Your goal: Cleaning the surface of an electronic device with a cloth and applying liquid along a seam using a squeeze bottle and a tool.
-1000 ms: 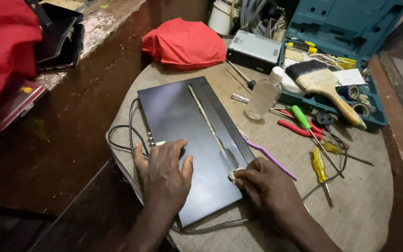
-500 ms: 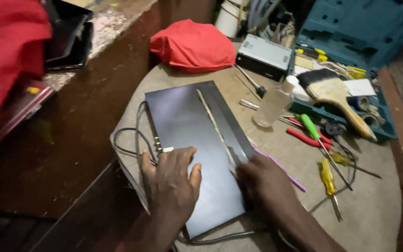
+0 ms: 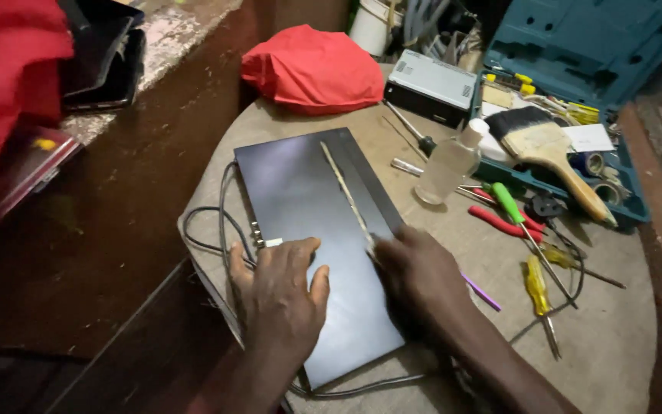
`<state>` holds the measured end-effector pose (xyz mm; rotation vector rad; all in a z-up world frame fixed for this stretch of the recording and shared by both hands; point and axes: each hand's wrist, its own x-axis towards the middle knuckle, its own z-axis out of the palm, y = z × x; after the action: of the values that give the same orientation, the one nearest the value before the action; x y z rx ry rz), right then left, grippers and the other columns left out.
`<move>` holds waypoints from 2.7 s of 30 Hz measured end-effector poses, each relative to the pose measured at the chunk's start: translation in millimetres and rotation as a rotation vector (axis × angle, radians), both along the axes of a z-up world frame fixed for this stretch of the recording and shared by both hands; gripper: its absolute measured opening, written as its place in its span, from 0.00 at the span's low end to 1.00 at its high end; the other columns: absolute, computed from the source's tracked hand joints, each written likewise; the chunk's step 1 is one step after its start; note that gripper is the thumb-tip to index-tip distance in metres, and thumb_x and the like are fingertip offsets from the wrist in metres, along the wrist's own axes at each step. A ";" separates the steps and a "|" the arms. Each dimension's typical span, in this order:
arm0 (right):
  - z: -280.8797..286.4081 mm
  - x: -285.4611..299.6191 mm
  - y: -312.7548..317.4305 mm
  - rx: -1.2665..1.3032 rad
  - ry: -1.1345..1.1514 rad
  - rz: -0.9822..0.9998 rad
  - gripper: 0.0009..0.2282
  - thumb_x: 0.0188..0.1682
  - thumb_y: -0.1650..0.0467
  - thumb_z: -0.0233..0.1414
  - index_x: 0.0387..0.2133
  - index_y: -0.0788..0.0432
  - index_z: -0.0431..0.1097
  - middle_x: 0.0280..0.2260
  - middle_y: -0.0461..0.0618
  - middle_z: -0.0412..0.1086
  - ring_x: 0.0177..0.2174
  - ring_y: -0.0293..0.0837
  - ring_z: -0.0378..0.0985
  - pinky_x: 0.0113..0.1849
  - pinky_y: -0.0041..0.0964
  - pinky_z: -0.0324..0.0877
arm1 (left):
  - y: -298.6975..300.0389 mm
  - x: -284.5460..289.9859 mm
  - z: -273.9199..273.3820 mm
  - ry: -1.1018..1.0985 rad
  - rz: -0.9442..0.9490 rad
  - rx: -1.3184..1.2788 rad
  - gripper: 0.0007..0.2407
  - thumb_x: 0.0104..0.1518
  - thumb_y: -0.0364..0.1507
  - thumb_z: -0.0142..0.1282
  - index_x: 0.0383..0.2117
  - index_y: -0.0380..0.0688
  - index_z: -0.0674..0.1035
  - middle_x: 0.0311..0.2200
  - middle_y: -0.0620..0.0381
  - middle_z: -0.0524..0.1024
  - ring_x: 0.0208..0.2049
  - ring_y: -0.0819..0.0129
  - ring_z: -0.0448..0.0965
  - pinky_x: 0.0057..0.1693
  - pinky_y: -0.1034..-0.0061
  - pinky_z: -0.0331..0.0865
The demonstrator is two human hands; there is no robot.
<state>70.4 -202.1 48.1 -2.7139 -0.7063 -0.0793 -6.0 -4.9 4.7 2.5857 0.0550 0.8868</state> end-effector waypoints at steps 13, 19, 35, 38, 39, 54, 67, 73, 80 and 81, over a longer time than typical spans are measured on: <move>-1.8 -1.5 -4.7 -0.072 0.168 -0.085 0.05 0.46 0.63 0.52 0.28 0.46 0.74 0.33 0.45 0.71 0.37 0.51 0.77 0.32 0.51 0.68 | 1.7 1.9 0.7 -0.073 -0.016 -0.011 0.15 0.57 0.34 0.63 0.51 0.52 0.79 0.45 0.67 0.82 0.46 0.61 0.78 0.70 0.35 0.50; -1.5 50.8 29.6 -0.009 0.037 -0.032 0.10 0.53 0.67 0.50 0.25 0.55 0.74 0.28 0.52 0.65 0.27 0.57 0.72 0.29 0.53 0.61 | 0.8 -0.5 3.6 -0.042 -0.008 0.014 0.15 0.58 0.35 0.62 0.50 0.54 0.79 0.46 0.67 0.82 0.46 0.62 0.78 0.69 0.35 0.51; 3.8 4.0 5.3 -0.053 0.200 -0.209 0.10 0.53 0.59 0.53 0.33 0.48 0.79 0.34 0.47 0.76 0.37 0.51 0.79 0.38 0.48 0.69 | 1.3 0.5 -0.4 0.032 0.018 0.003 0.15 0.58 0.38 0.61 0.52 0.56 0.81 0.46 0.67 0.83 0.48 0.64 0.79 0.70 0.39 0.48; 44.6 -67.1 2.4 0.573 0.614 -0.771 0.10 0.47 0.70 0.65 0.21 0.61 0.73 0.26 0.52 0.69 0.30 0.43 0.71 0.37 0.38 0.63 | 0.4 -0.2 2.6 0.007 -0.003 -0.006 0.15 0.57 0.36 0.62 0.51 0.54 0.80 0.47 0.66 0.83 0.49 0.62 0.79 0.70 0.38 0.50; 17.3 -51.5 -9.8 0.575 0.617 -0.769 0.10 0.47 0.70 0.65 0.21 0.61 0.73 0.26 0.52 0.69 0.30 0.43 0.71 0.37 0.38 0.63 | 1.9 -1.3 1.8 0.009 -0.002 -0.003 0.15 0.57 0.36 0.62 0.51 0.54 0.80 0.47 0.66 0.83 0.49 0.62 0.79 0.70 0.38 0.50; -8.4 -31.9 -27.1 -0.099 0.128 -0.087 0.08 0.51 0.63 0.53 0.23 0.45 0.74 0.34 0.44 0.72 0.35 0.48 0.79 0.29 0.53 0.67 | -0.6 0.8 1.8 0.009 -0.008 -0.028 0.14 0.59 0.37 0.60 0.51 0.55 0.80 0.45 0.67 0.82 0.47 0.62 0.78 0.70 0.36 0.50; -6.2 27.8 15.1 0.002 0.097 -0.095 0.08 0.50 0.63 0.53 0.28 0.49 0.78 0.32 0.47 0.69 0.34 0.52 0.76 0.34 0.51 0.65 | 0.0 -0.5 0.4 -0.063 -0.004 0.019 0.16 0.58 0.35 0.62 0.52 0.54 0.78 0.45 0.68 0.81 0.47 0.63 0.78 0.71 0.37 0.49; -9.3 2.1 0.3 -0.043 0.222 -0.246 0.07 0.47 0.60 0.54 0.31 0.41 0.81 0.31 0.42 0.71 0.36 0.46 0.78 0.35 0.45 0.68 | 0.9 -0.5 1.3 -0.042 -0.022 -0.024 0.15 0.59 0.35 0.61 0.51 0.54 0.78 0.46 0.68 0.81 0.47 0.63 0.78 0.70 0.34 0.50; 42.1 80.7 81.5 0.105 0.313 -0.392 0.12 0.46 0.63 0.43 0.30 0.58 0.68 0.34 0.60 0.75 0.38 0.60 0.76 0.39 0.54 0.63 | 1.3 -0.7 1.2 -0.048 -0.038 -0.053 0.15 0.58 0.33 0.62 0.51 0.53 0.78 0.46 0.67 0.82 0.48 0.64 0.78 0.69 0.33 0.48; 29.9 60.9 57.7 0.100 0.310 -0.394 0.12 0.46 0.63 0.43 0.30 0.58 0.68 0.34 0.60 0.75 0.38 0.60 0.76 0.39 0.54 0.63 | 0.4 -0.4 -0.1 -0.050 -0.040 -0.059 0.15 0.58 0.33 0.62 0.51 0.53 0.78 0.46 0.67 0.82 0.48 0.64 0.78 0.69 0.33 0.48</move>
<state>131.2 -144.3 78.0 -2.6444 -0.0741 0.2031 -6.5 -4.5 4.7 2.5002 0.0150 0.9212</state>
